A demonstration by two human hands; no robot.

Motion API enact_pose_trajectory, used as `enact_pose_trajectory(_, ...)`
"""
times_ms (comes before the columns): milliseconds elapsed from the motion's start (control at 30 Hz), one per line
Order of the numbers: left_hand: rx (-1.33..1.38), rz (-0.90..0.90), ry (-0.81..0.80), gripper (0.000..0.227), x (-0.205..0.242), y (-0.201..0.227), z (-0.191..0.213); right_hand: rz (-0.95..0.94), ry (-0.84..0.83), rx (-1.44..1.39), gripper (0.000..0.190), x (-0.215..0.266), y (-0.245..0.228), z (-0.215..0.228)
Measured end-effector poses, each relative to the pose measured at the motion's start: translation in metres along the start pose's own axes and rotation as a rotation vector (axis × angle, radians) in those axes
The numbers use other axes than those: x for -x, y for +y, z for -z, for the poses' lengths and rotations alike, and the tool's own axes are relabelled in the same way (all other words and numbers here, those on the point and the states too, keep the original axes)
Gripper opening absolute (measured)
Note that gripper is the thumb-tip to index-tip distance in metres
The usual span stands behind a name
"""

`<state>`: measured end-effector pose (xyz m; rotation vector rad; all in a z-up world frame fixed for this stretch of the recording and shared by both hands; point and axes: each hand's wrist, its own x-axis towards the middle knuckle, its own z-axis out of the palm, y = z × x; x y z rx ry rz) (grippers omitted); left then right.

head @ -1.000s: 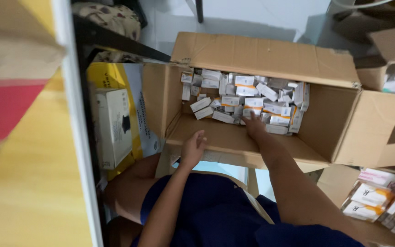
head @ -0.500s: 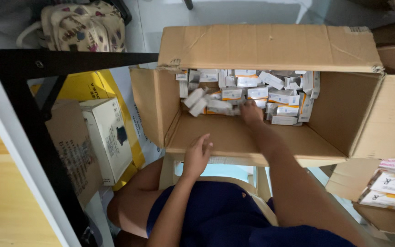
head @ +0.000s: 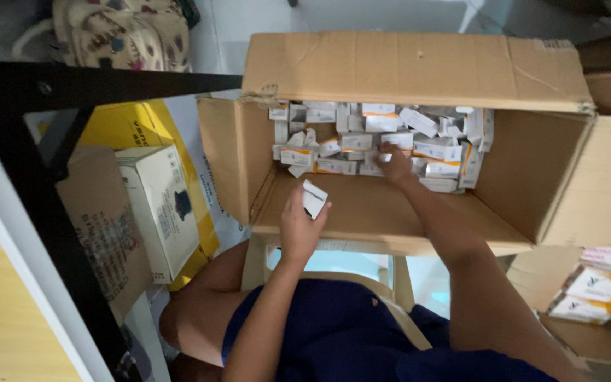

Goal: The person opens small white boxes, removes blister packs of pills, and places them into larger boxes. The person also stacks blister packs on the table and organizes them into boxes.

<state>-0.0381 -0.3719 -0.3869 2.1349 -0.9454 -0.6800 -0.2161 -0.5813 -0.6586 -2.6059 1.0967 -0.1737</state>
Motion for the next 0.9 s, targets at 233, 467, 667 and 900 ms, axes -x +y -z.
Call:
enact_pose_trajectory(233, -0.046, 0.029, -0.057, 0.066, 0.010, 0.000, 0.012, -0.724, -0.435, -0.219, 0.082, -0.027, 0.058, -0.034)
enact_pose_trajectory(467, 0.013, -0.136, -0.028, 0.080, 0.024, -0.007, 0.029, -0.699, -0.199, -0.259, 0.053, -0.024, 0.008, -0.039)
enact_pose_trajectory(667, 0.034, -0.424, 0.169, 0.096, 0.051, -0.010, 0.047, -0.465, 0.010, -0.336, 0.017, -0.008, -0.018, 0.004)
enact_pose_trajectory(900, 0.151, -0.511, 0.225, 0.062, 0.125, 0.028, 0.089, 0.071, 0.231, -0.519, 0.035, 0.044, -0.106, 0.154)
